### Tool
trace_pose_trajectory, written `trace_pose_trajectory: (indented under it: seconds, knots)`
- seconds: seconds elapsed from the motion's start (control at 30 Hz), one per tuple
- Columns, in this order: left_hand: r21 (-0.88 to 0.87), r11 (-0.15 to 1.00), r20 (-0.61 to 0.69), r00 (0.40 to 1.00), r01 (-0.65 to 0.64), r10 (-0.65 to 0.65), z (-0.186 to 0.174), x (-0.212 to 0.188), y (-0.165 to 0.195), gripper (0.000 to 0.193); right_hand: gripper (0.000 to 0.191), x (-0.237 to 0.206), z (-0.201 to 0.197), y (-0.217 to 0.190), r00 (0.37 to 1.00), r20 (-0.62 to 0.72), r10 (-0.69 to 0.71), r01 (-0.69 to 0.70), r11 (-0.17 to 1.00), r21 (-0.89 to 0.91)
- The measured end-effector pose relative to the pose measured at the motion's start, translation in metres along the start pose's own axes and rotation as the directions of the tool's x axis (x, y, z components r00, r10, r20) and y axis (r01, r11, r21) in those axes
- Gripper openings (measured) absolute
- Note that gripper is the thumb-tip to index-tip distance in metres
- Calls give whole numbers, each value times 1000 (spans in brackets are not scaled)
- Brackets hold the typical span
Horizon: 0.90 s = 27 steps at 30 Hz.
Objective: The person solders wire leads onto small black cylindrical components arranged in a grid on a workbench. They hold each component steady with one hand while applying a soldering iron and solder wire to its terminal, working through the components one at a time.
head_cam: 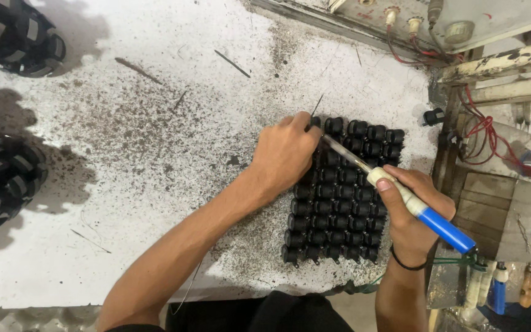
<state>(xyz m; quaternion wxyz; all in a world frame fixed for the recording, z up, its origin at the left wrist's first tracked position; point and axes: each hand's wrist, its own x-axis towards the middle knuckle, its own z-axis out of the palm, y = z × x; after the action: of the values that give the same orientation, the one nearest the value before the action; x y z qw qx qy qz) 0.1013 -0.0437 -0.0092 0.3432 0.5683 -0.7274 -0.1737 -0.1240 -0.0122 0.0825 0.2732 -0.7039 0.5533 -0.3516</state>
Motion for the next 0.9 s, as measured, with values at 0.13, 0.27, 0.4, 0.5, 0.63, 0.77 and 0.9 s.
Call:
trace_pose_trajectory:
  seconds: [0.13,0.27,0.4,0.5,0.63,0.77,0.9]
  knots:
    - [-13,1000,-17,1000,-3,2,4,-2,0,16,16,3,1,-6,996,19,-83,85,994,-72]
    - [18,1000,28,999,20,-21,9,1,1,18,18,6,2,-6,994,10,-111,111,990,-88]
    - [10,1000,22,1000,15,-15,12,3,1,14,17,8,4,-4,991,2,-134,134,988,-72]
    - [-22,1000,-22,1000,3,-4,13,2,0,13,16,8,3,-4,991,9,-137,137,987,-78]
    - [-44,999,-26,1000,12,-13,14,2,0,11,20,7,3,-2,989,1,-148,147,986,-72]
    - [-70,997,-38,999,30,-33,9,4,0,12,21,6,3,-2,988,-12,-156,155,984,-89]
    - [-111,989,-24,994,102,-105,-3,6,-5,9,21,8,4,-3,984,-26,-177,173,977,-129]
